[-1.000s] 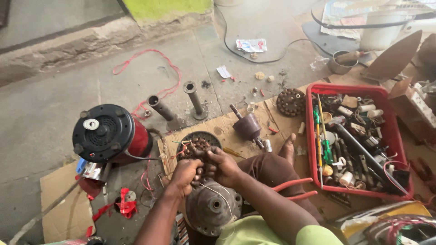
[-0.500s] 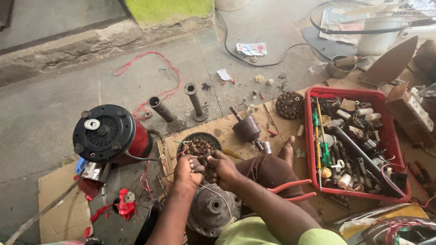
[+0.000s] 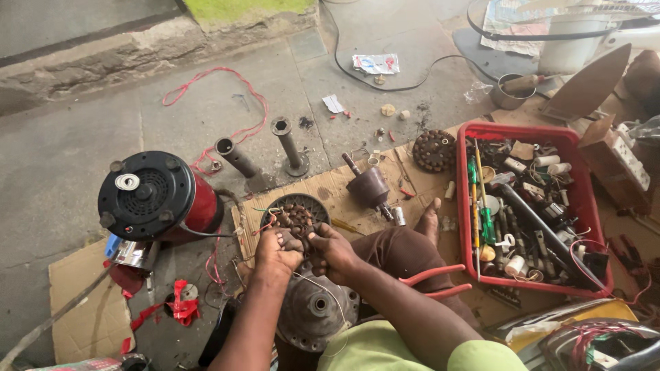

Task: The person is repairing an electric motor by winding copper wire around the stator coils. They use a screwdriver to adjust the coils, scissors to cut the wire, and pliers to manipulate the rotor. The person works methodically, ensuring the wire is properly wound and secured.

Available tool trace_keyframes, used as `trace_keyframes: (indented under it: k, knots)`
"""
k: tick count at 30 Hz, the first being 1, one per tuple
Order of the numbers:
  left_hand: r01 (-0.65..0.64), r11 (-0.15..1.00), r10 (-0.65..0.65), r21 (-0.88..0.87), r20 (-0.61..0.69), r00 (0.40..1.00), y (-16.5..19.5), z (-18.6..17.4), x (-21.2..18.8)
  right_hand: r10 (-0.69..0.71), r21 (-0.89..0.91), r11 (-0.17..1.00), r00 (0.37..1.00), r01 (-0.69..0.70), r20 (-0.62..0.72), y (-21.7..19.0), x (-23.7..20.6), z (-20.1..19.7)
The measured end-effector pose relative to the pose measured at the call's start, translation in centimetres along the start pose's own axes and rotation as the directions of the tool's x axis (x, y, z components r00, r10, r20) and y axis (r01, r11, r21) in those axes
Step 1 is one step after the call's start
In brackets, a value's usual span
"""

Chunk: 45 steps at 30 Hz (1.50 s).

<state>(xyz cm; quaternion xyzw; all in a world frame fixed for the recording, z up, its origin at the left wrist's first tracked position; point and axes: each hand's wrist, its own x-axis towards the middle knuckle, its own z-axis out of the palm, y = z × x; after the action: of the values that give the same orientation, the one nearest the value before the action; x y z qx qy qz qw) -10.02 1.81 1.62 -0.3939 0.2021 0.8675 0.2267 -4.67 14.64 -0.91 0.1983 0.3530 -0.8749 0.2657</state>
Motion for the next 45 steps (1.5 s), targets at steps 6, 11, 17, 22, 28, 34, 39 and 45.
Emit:
trace_keyframes:
  k: [6, 11, 17, 22, 28, 34, 39, 45]
  knots:
    - [-0.022, 1.000, 0.023, -0.012, 0.010, 1.000, 0.1, 0.1, 0.3, -0.020, -0.023, 1.000, 1.000, 0.019, -0.018, 0.1, -0.2, -0.1]
    - [0.016, 0.996, -0.006, -0.091, 0.110, 0.994, 0.2, 0.0, 0.8, -0.028, 0.002, 1.000, 0.999, 0.028, 0.016, 0.2, -0.5, -0.1]
    - [-0.017, 0.999, 0.019, -0.051, 0.049, 0.999, 0.2, 0.5, 0.7, -0.081, -0.014, 0.997, 0.996, 0.081, 0.035, 0.3, -0.7, 0.0]
    - [-0.050, 0.997, 0.053, -0.055, 0.064, 0.997, 0.1, 1.4, 0.0, -0.081, -0.019, 0.996, 0.997, 0.082, 0.018, 0.3, -1.0, 0.3]
    - [0.023, 0.998, -0.008, -0.051, 0.284, 0.959, -0.2, 1.1, -1.2, -0.071, -0.057, 0.996, 0.997, 0.073, 0.026, -0.4, -1.3, 0.9]
    - [0.060, 0.978, -0.079, 0.201, 0.090, 0.993, 0.2, -0.4, -2.2, -0.192, 0.049, 0.981, 0.972, 0.187, 0.134, -0.5, -1.1, 0.7]
    - [-0.089, 0.908, 0.072, 0.409, 0.057, 0.996, -0.1, -0.9, -2.9, -0.384, -0.339, 0.843, 0.908, 0.418, 0.164, -1.1, -0.8, 0.2]
    - [-0.329, 0.444, 0.194, 0.833, 0.270, 0.943, 0.5, -1.2, -2.4, -0.396, -0.751, 0.448, 0.861, 0.485, 0.320, -3.4, 0.0, 0.6]
